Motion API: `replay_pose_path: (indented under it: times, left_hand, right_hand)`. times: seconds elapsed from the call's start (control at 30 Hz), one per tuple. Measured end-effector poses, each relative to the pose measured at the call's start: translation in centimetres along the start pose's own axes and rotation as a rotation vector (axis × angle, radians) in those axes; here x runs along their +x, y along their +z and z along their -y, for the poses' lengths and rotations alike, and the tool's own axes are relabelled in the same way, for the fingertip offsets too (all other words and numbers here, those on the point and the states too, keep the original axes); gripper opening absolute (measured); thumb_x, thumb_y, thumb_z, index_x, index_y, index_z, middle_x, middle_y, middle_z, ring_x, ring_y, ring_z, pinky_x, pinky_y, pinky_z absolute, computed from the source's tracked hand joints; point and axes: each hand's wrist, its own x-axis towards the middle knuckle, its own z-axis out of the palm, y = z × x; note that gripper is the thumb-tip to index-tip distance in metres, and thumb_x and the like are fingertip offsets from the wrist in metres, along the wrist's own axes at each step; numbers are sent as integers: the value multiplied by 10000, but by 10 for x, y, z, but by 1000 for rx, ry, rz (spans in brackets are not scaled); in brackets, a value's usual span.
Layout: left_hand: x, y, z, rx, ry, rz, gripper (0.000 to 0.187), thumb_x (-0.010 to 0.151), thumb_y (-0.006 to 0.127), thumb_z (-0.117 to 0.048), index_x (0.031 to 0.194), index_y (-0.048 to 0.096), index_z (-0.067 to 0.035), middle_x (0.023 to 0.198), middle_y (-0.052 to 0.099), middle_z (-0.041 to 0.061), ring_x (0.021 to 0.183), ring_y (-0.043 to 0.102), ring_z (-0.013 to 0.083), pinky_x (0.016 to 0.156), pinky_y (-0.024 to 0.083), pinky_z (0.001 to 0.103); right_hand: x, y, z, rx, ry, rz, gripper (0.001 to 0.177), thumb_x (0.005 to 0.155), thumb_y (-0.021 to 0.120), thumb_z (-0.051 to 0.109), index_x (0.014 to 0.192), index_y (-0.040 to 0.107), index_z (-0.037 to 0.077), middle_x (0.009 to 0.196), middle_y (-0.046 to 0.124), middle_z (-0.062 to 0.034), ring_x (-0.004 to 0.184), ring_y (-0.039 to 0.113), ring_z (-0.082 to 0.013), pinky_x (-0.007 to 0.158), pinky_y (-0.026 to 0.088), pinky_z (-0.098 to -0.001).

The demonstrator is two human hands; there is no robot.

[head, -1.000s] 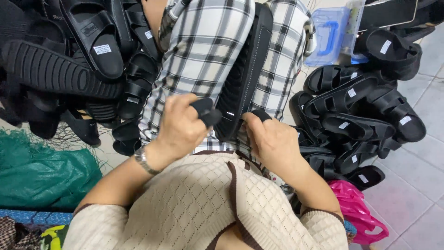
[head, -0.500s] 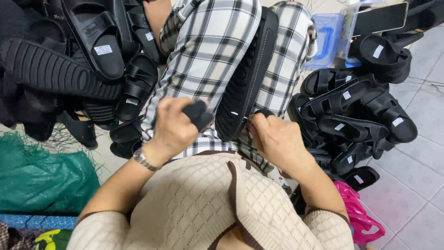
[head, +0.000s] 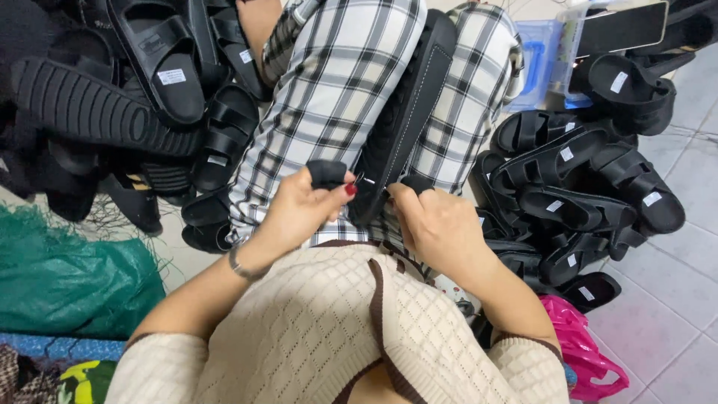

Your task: Hand-sewing the upper part of a sandal to its sole using a needle and thread.

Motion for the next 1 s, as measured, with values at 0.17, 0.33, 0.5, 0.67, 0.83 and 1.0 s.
replay_pose_path:
  times: [0.17, 0.33, 0.5, 0.67, 0.83, 1.0]
  left_hand:
    - [-9, 2, 11, 448, 262, -14, 308, 798, 827, -107, 1073, 747, 5, 891, 742, 182, 800, 756, 254, 680, 625, 345]
    - [6, 15, 57, 1019, 772, -234, 480, 785, 877, -454, 905, 748, -8, 822, 601, 186, 693, 665, 354, 621, 559, 433]
    - [-10, 3, 20, 863, 644, -44, 638, 831, 851, -273, 1342, 550, -39, 1235, 519, 171, 1069, 585, 320, 936, 515, 388]
    - [-12, -6, -5, 933, 637, 13, 502, 747, 880, -347, 584, 517, -43, 1394, 605, 68, 1194, 545, 267, 967, 475, 333]
    - [8, 17, 10, 870, 608, 80, 879, 728, 920, -356, 1474, 508, -141, 1224, 528, 212, 1061, 659, 485, 894, 572, 528]
    - [11, 18, 23, 945, 626, 57, 914, 747, 892, -426, 1502, 468, -132, 1189, 532, 260, 973, 668, 524, 790, 596, 567]
  right_hand:
    - [-3, 6, 2, -36, 6, -26, 265, 900, 593, 211, 1164, 619, 199, 575, 478, 14, 516, 587, -194, 479, 511, -309]
    - [-9, -36, 4, -92, -12, 72, 455, 815, 631, 176, 1264, 593, 242, 576, 493, -2, 511, 584, -187, 465, 514, -302]
    - [-44, -80, -15, 124, 270, 320, 705, 699, 749, 127, 1383, 638, 258, 635, 595, -1, 454, 538, -178, 443, 455, -332]
    - [-39, 2, -18, 887, 324, -172, 301, 832, 811, 199, 1117, 762, 117, 1054, 725, -110, 946, 709, -281, 851, 561, -357]
    - [-44, 53, -25, 1486, 214, -210, 74, 794, 809, 96, 831, 775, 42, 823, 681, -113, 705, 618, -177, 680, 514, -291]
    - [-12, -4, -43, 1707, 6, -29, 134, 757, 798, 135, 747, 736, 16, 610, 592, -50, 493, 515, -117, 504, 442, -247]
